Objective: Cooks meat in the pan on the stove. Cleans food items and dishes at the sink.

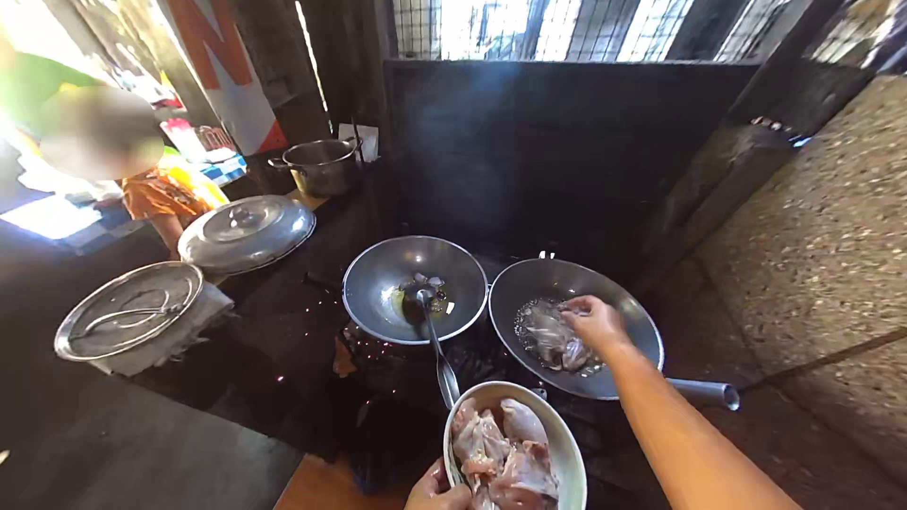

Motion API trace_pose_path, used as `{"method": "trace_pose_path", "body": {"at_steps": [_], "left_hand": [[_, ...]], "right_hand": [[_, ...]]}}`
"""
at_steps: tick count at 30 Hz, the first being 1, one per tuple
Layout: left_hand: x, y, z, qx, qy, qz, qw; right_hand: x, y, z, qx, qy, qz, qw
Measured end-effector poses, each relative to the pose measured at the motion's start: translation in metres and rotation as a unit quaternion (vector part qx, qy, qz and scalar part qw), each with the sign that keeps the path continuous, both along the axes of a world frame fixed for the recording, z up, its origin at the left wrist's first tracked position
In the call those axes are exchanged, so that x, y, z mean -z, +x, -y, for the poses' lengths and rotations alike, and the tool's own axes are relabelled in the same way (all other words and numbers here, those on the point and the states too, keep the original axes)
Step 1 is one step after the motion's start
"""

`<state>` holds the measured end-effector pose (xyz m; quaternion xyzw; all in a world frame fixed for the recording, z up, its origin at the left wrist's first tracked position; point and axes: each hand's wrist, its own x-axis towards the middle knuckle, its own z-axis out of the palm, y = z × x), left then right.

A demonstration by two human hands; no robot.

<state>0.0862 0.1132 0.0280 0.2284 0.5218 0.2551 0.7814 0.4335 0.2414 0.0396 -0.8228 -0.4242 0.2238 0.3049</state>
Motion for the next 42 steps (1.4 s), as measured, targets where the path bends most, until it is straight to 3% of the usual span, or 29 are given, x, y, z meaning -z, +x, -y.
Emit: {"method": "trace_pose_path", "body": {"at_steps": [3, 5, 7, 10, 14, 20, 25, 29, 33, 36, 38, 42], "left_hand": [[0.002, -0.003, 0.000, -0.002, -0.007, 0.011, 1.000], [0.002, -0.003, 0.001, -0.002, -0.011, 0.022, 1.000], [-0.001, -0.001, 0.001, 0.000, -0.013, 0.031, 0.999], [-0.011, 0.004, 0.003, -0.008, -0.020, 0.024, 0.999], [-0.012, 0.009, 0.005, -0.029, -0.002, 0.012, 1.000], [-0.007, 0.011, 0.006, 0.053, 0.036, 0.003, 0.998], [-0.003, 0.016, 0.008, 0.112, 0.073, -0.021, 0.991], [-0.005, 0.022, 0.007, 0.100, 0.034, -0.017, 0.994], [-0.006, 0.030, 0.003, 0.066, 0.006, 0.002, 0.998], [-0.004, 0.036, 0.002, 0.053, 0.000, 0.004, 0.999], [-0.002, 0.038, 0.003, 0.048, -0.007, 0.002, 0.999], [-0.001, 0.037, 0.005, 0.051, -0.006, -0.008, 0.999]], "right_hand": [[-0.052, -0.044, 0.051, -0.122, 0.053, -0.064, 0.989], [-0.070, -0.073, 0.096, -0.293, -0.047, -0.061, 0.953], [-0.069, -0.109, 0.130, -0.402, -0.141, -0.010, 0.905], [-0.045, -0.149, 0.156, -0.420, -0.165, 0.065, 0.890], [-0.029, -0.159, 0.156, -0.423, -0.132, 0.069, 0.894], [-0.025, -0.156, 0.165, -0.495, -0.091, 0.065, 0.862], [-0.015, -0.157, 0.173, -0.474, -0.101, 0.106, 0.868], [-0.006, -0.144, 0.177, -0.470, -0.015, 0.145, 0.871], [-0.019, -0.115, 0.175, -0.391, 0.147, 0.042, 0.908], [-0.046, -0.087, 0.162, -0.304, 0.201, -0.002, 0.931], [-0.060, -0.067, 0.142, -0.230, 0.171, 0.018, 0.958], [-0.049, -0.035, 0.074, -0.133, -0.030, 0.062, 0.989]]}}
